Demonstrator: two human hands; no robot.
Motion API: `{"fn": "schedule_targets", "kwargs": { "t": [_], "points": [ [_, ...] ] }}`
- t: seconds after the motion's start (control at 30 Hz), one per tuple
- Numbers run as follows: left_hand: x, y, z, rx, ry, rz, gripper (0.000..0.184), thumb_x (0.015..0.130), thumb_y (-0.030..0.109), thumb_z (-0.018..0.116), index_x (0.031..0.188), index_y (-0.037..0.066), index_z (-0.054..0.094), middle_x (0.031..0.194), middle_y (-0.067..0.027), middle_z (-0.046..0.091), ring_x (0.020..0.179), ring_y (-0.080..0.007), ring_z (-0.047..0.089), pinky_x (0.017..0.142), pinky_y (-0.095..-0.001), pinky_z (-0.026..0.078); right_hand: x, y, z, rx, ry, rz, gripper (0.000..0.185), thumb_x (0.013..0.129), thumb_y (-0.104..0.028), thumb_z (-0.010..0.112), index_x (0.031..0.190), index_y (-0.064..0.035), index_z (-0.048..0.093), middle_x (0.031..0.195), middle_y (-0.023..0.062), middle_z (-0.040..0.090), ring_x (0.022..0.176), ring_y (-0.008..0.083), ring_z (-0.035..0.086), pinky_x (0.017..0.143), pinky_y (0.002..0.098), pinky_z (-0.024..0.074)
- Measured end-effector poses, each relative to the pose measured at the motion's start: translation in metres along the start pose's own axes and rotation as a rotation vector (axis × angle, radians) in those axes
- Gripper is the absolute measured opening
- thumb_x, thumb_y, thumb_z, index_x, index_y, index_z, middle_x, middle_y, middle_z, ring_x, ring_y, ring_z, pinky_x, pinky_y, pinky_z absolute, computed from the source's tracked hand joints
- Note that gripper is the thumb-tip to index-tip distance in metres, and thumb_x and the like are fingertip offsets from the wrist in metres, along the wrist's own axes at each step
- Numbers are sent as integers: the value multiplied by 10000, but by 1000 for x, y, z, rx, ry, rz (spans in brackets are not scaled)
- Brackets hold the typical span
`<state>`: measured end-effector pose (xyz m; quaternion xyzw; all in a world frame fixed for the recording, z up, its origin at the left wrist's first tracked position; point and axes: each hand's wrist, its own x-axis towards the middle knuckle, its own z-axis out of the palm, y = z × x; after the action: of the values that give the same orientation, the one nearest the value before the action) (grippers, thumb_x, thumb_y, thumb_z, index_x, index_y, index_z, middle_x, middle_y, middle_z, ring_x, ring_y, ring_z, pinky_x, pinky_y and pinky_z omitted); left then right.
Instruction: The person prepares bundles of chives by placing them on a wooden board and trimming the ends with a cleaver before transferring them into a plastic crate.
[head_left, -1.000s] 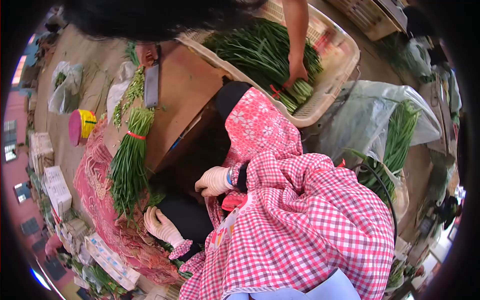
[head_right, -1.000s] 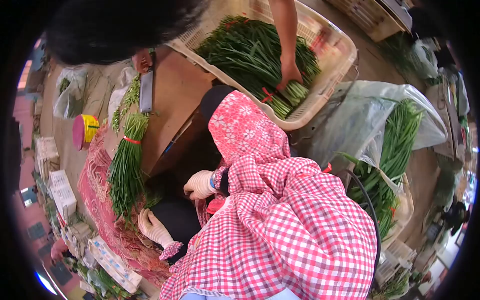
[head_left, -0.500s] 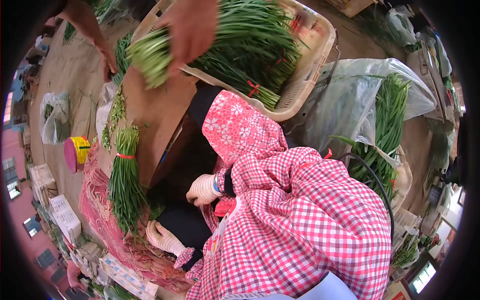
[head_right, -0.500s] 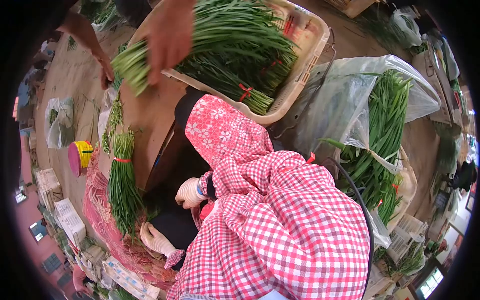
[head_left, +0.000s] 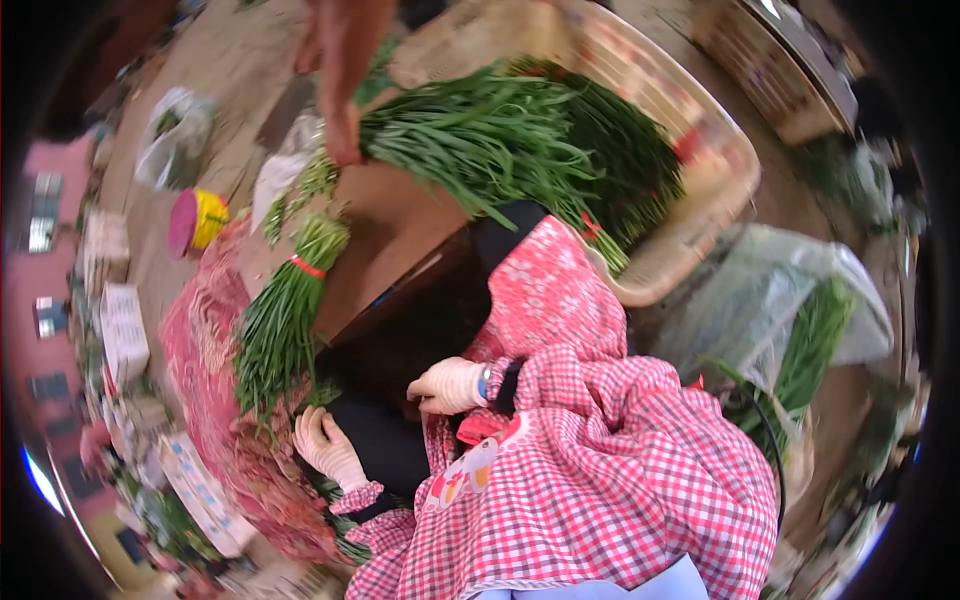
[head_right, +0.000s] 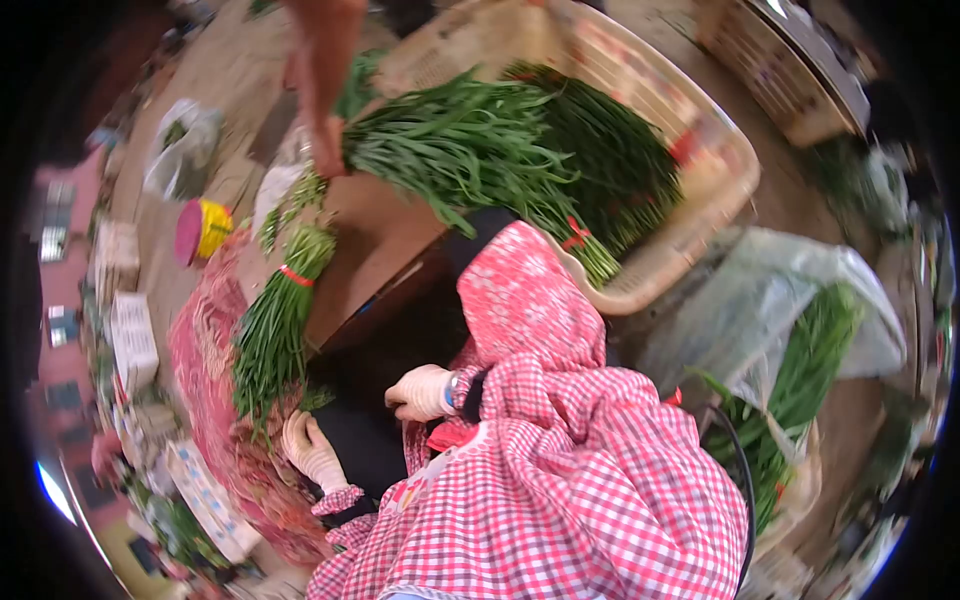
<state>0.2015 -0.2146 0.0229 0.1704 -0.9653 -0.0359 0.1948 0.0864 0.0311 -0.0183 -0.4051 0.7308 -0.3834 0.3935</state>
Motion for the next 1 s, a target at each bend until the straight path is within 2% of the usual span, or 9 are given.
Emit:
{"fn": "schedule_targets", "kwargs": {
  "t": [0.13, 0.4, 0.57, 0.67, 0.77, 1.0],
  "points": [
    [0, 4, -3, 8, 31, -13, 100, 837, 130, 631, 917, 96, 679, 1059, -35, 669, 1090, -257, 575, 1048, -428, 344, 3, 5, 4, 4, -23, 0, 372, 853, -297, 548, 1167, -113, 625, 1030, 179, 674, 977, 356, 635, 856, 431, 495],
    [-2, -1, -1, 5, 74, -28, 124, 803, 137, 652, 921, 105, 669, 1079, -42, 654, 1104, -274, 562, 1038, -465, 347, 10, 9, 9, -50, -90, 44, 396, 865, -299, 542, 1218, -128, 600, 1056, 199, 664, 1006, 370, 624, 887, 429, 486],
    [-2, 0, -2, 8, 83, -49, 125, 809, 120, 657, 931, 95, 672, 1072, -49, 662, 1095, -270, 575, 1038, -449, 355, 13, 12, 11, -26, -131, 100, 403, 879, -309, 536, 1231, -120, 587, 1081, 217, 651, 1025, 382, 612, 892, 434, 483],
    [-1, 1, -3, -33, 113, -37, 133, 767, 104, 667, 899, 111, 671, 1054, -42, 667, 1078, -273, 577, 1024, -462, 360, 13, 13, 13, -17, -137, 90, 402, 879, -312, 537, 1225, -113, 586, 1066, 224, 652, 1018, 388, 612, 884, 435, 486],
    [-1, 1, -4, -36, 89, -48, 122, 805, 121, 654, 923, 96, 674, 1070, -47, 664, 1097, -273, 571, 1048, -453, 348, 13, 14, 12, -8, -144, 96, 399, 878, -313, 539, 1216, -108, 589, 1058, 226, 652, 1014, 390, 612, 879, 433, 487],
    [-1, 1, -3, -30, 90, -48, 122, 804, 120, 659, 923, 99, 672, 1075, -46, 664, 1103, -268, 570, 1052, -457, 345, 12, 12, 11, -2, -135, 84, 396, 877, -316, 545, 1207, -100, 591, 1050, 228, 652, 1001, 392, 614, 871, 430, 488]
  ]
}}
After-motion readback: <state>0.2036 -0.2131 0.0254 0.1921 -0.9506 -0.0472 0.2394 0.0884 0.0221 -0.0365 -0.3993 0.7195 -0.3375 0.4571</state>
